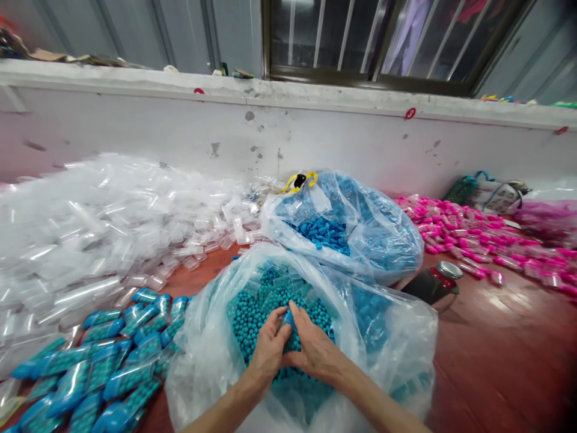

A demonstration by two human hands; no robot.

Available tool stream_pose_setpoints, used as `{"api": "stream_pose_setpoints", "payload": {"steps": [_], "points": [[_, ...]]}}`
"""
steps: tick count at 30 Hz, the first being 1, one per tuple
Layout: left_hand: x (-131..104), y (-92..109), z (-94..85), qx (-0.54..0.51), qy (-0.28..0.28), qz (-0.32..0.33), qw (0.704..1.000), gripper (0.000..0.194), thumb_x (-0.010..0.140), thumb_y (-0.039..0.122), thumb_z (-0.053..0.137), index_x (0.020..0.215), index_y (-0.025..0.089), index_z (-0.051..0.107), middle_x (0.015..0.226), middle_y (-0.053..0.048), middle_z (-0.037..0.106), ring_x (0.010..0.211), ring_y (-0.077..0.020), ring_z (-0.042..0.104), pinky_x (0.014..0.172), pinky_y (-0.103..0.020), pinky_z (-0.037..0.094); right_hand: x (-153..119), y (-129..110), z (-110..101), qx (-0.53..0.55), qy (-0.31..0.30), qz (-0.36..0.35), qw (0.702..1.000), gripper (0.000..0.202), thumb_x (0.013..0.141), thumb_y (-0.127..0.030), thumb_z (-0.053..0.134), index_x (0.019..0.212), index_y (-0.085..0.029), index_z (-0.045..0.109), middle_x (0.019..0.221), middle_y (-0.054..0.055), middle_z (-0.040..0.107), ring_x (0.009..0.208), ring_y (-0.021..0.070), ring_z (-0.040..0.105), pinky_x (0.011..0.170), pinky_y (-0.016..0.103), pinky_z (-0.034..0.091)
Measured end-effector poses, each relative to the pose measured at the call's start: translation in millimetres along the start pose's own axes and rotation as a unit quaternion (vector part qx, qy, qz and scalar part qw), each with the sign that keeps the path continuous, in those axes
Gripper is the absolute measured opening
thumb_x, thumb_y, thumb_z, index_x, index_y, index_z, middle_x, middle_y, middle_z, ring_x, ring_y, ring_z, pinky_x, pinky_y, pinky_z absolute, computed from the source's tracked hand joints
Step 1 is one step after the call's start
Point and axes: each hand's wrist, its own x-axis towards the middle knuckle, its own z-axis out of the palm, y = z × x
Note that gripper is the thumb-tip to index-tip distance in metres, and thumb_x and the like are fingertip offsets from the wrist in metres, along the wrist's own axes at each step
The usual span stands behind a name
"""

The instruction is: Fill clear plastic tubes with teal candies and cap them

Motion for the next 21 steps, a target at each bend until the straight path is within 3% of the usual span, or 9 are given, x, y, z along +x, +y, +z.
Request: {"api": "stream_pose_setpoints", "payload": {"steps": [3,6,10,13,18,21], "points": [[-1,4,2.9,-0.012,-0.005,-0.007,1.000,0.051,0.062,0.038,0.067,0.107,0.016,0.052,0.098,-0.004,0.063,0.089,-0.0180,0.056,0.071,-0.024,0.042,0,-5,-1,-0.044,0.006,0.008,0.999,0.094,0.063,-0.032,0.066,0.138,-0.006,0.015,0.131,0.022,0.037,0.116,0.0321,0.043,0.092,0.043,0.038],[-4,7,4.5,-0.036,-0.011,-0.017,0.999,0.053,0.061,0.040,0.068,0.107,0.016,0.053,0.101,-0.005,0.063,0.091,-0.0182,0.056,0.077,-0.025,0.041,0,-8,2,-0.057,0.012,0.004,0.998,0.096,0.058,-0.033,0.069,0.135,-0.004,0.020,0.124,0.021,0.043,0.107,0.0316,0.050,0.086,0.041,0.042],[-8,9,6.3,-0.027,-0.018,-0.030,0.999,0.039,0.064,0.041,0.065,0.094,0.017,0.055,0.076,0.000,0.063,0.072,-0.0141,0.057,0.068,-0.024,0.041,0,-10,9,-0.072,0.082,-0.021,0.994,0.069,0.062,-0.028,0.061,0.123,-0.008,0.036,0.110,0.016,0.050,0.097,0.0278,0.054,0.080,0.039,0.045],[-8,8,8.8,0.013,0.014,-0.033,0.999,0.030,0.066,0.038,0.062,0.086,0.017,0.053,0.058,0.005,0.055,0.056,-0.0100,0.051,0.055,-0.020,0.037,0,-9,14,-0.078,0.092,-0.041,0.992,0.061,0.060,-0.028,0.061,0.114,-0.010,0.041,0.102,0.013,0.052,0.090,0.0267,0.056,0.074,0.038,0.047],[0,-1,10.0,0.074,0.045,-0.010,0.996,0.026,0.066,0.035,0.059,0.083,0.017,0.053,0.058,0.006,0.051,0.053,-0.0090,0.047,0.052,-0.020,0.036,1,-1,26,-0.066,0.117,-0.030,0.990,0.066,0.062,-0.028,0.062,0.120,-0.010,0.037,0.109,0.016,0.048,0.098,0.0290,0.052,0.078,0.042,0.045],[1,0,3.6,0.120,0.013,0.002,0.993,0.025,0.067,0.035,0.056,0.083,0.016,0.052,0.059,0.005,0.051,0.053,-0.0096,0.047,0.050,-0.020,0.037,-1,3,29,0.014,0.067,-0.029,0.997,0.085,0.062,-0.028,0.066,0.133,-0.011,0.023,0.119,0.017,0.043,0.100,0.0266,0.052,0.080,0.039,0.045]]}}
